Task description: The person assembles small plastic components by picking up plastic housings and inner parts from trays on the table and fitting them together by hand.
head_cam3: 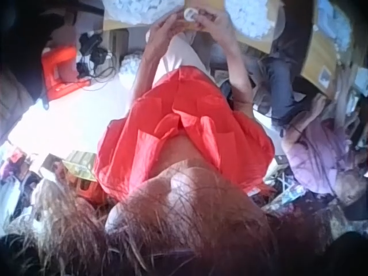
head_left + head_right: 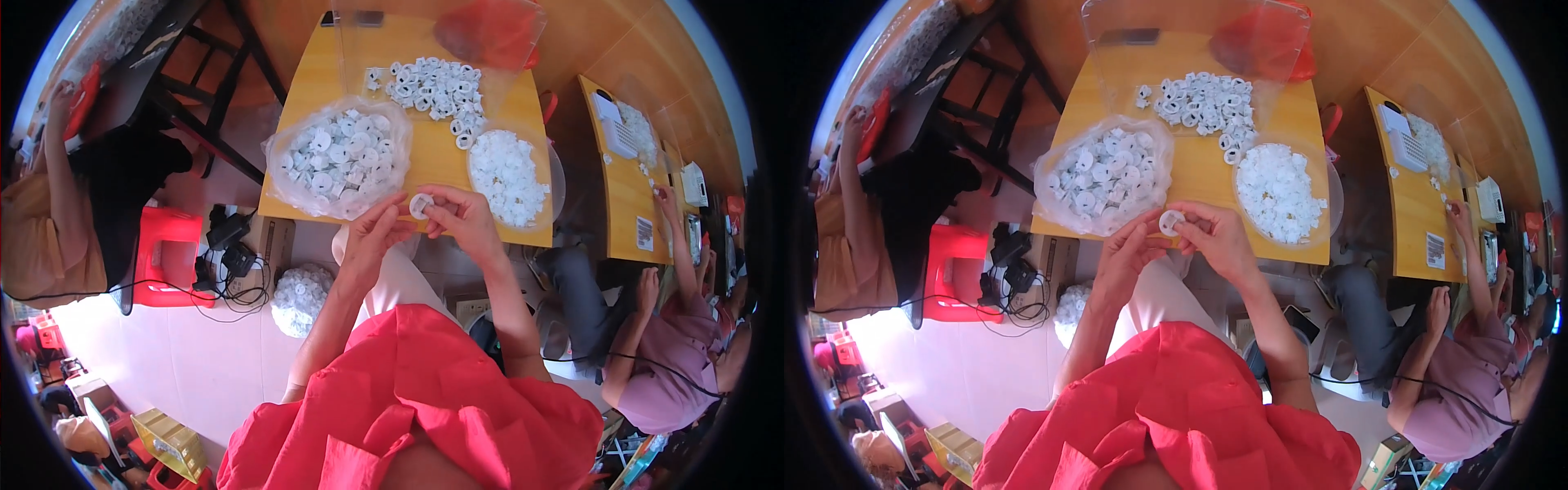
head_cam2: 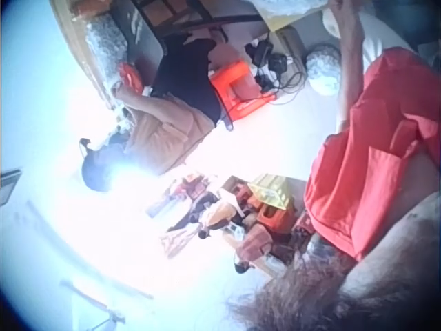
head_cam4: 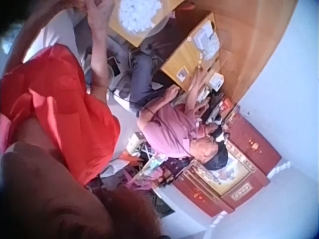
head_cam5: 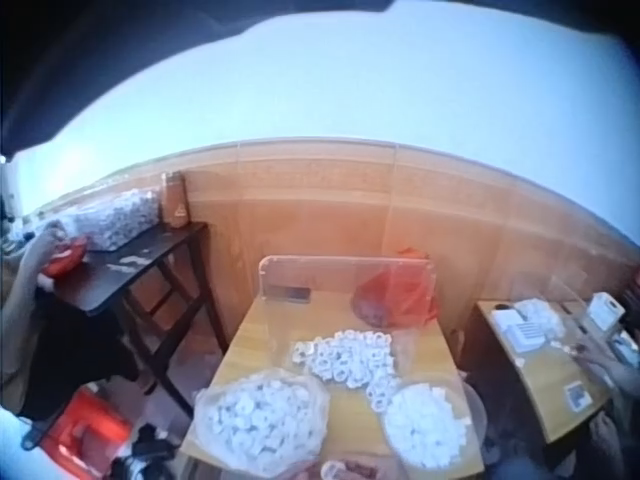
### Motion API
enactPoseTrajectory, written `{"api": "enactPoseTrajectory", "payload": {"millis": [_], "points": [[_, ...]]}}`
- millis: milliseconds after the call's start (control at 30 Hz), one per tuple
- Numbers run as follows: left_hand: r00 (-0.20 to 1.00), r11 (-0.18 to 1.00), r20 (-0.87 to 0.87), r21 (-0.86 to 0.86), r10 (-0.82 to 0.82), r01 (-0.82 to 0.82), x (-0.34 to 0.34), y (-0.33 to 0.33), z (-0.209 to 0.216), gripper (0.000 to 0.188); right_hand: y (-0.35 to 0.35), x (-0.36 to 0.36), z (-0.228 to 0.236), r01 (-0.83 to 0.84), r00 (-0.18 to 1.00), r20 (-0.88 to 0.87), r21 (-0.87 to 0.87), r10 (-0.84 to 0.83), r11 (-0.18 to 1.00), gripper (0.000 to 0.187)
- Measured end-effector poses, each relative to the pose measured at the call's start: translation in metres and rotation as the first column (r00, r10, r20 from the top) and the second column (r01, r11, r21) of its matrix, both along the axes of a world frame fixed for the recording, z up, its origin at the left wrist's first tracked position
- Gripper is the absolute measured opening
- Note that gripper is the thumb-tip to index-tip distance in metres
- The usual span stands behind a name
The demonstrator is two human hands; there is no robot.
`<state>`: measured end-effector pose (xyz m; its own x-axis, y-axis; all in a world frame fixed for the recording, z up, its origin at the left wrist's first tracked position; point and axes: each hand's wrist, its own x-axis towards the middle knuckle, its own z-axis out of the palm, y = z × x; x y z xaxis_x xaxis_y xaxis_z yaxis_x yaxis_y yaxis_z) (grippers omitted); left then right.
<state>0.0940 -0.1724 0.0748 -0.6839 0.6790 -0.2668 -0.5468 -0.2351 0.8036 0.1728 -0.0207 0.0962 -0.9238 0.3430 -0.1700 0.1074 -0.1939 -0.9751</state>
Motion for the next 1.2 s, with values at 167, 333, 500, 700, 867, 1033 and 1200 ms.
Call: {"api": "enactPoseTrajectory", "payload": {"millis": [167,333,500,700,867,1033,1200], "points": [[0.976,0.988,0.182,0.119,-0.116,0.095,0.001,-0.005,-0.020,0.029,-0.019,0.004,0.000,-0.045,0.997,-0.045,0.222,0.057,0.974,0.025],[0.966,0.987,0.229,0.135,-0.118,0.088,0.000,-0.009,-0.022,0.028,-0.016,0.008,-0.007,-0.067,0.998,-0.005,0.164,0.069,0.984,0.025],[0.959,0.988,0.266,0.138,-0.100,0.065,0.000,-0.007,-0.018,0.026,-0.008,0.015,-0.010,0.056,0.998,0.033,0.060,-0.058,0.997,0.026],[0.977,0.992,0.203,0.120,-0.064,0.040,0.005,-0.003,-0.021,0.022,-0.028,0.015,-0.024,0.132,0.989,0.018,0.298,-0.144,0.945,0.031],[0.977,0.990,0.206,0.137,-0.052,0.024,0.009,-0.012,-0.029,0.021,-0.042,0.017,-0.005,0.116,0.993,-0.088,0.648,-0.077,0.753,0.036],[0.954,0.978,0.277,0.197,-0.118,0.064,0.007,-0.018,-0.028,0.017,-0.036,0.021,-0.005,0.133,0.985,-0.170,0.836,0.022,0.532,0.039],[0.940,0.985,0.322,0.159,-0.112,0.063,0.007,-0.016,-0.029,0.017,-0.032,0.026,-0.003,-0.039,0.989,-0.028,0.898,0.145,0.438,0.041]]}}
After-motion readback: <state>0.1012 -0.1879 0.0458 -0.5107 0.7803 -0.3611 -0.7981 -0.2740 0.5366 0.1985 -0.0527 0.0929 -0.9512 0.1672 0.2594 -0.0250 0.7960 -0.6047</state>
